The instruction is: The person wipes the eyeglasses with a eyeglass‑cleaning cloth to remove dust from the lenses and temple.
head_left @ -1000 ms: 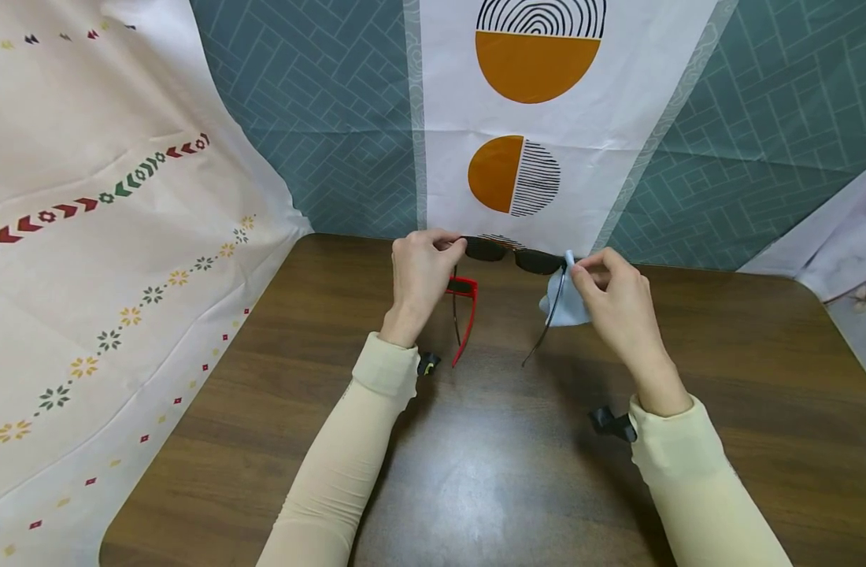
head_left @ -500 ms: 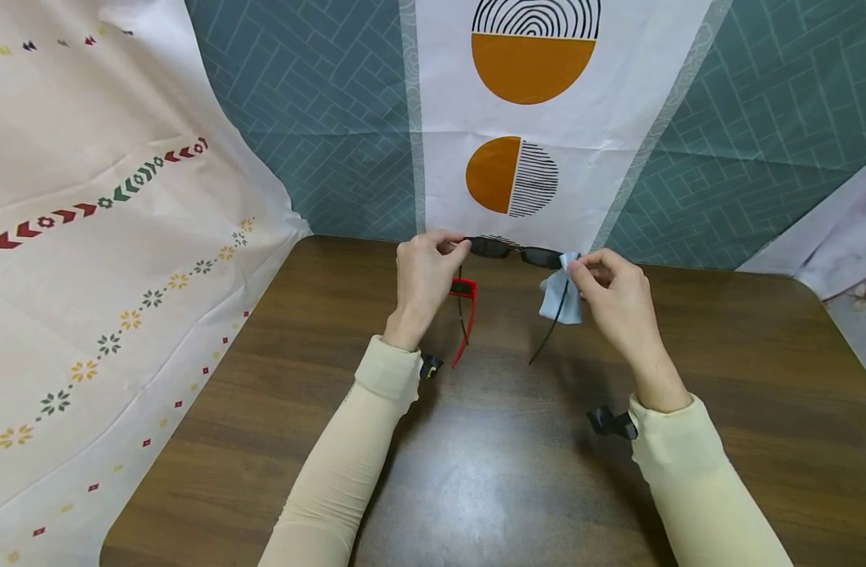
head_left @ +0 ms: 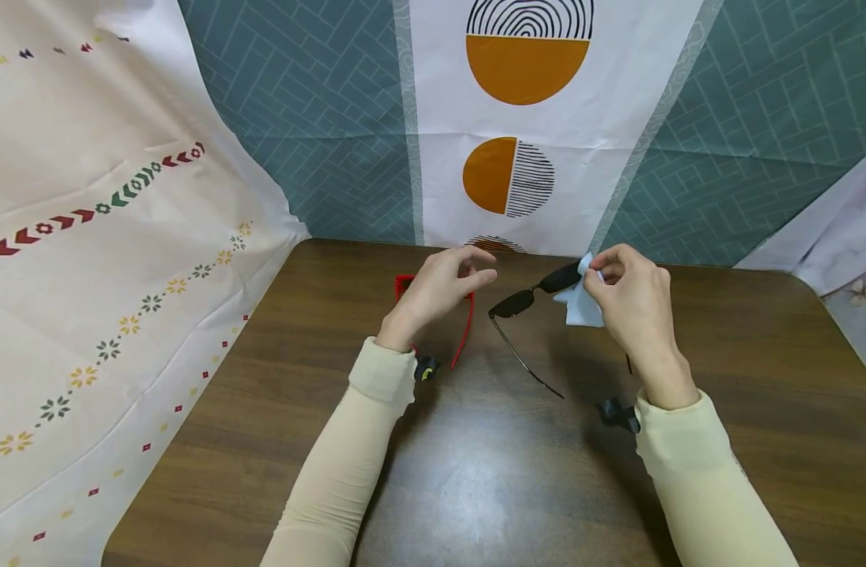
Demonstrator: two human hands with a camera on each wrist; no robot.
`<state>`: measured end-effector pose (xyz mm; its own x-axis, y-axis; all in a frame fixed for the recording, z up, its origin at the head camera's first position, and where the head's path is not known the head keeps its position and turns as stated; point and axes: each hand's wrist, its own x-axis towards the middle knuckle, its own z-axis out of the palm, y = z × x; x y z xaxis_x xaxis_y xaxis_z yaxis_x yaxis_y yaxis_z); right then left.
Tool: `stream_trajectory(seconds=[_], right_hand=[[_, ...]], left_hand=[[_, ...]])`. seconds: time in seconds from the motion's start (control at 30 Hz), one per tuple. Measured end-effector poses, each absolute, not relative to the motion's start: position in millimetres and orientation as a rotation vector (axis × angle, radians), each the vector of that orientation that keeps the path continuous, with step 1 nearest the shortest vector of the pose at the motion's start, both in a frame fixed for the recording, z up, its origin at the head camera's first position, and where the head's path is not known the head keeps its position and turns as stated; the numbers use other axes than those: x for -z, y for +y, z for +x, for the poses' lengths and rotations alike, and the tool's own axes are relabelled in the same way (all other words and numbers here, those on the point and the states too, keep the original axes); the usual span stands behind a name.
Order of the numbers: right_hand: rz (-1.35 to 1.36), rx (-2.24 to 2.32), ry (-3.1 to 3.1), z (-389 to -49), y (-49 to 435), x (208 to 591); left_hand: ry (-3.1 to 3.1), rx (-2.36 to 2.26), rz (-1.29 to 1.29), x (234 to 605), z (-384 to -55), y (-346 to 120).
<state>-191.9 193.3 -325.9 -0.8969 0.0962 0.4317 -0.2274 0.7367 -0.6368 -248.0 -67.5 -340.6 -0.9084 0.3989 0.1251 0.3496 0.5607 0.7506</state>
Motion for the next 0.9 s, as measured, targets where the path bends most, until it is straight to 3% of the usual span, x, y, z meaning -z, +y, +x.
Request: stream_trajectory(seconds=[0.27,0.9], right_hand=[[0.387,-0.969,-2.43,-190.5,193.6,328.0],[0.501,-0.976,-2.263,-196.9,195.2,330.2]], left_hand=[[2.505,-1.268,0.91,353.6,-253.6,-49.1],[2.145,-1.457,0.931,358.1,-252.5,-40.6]])
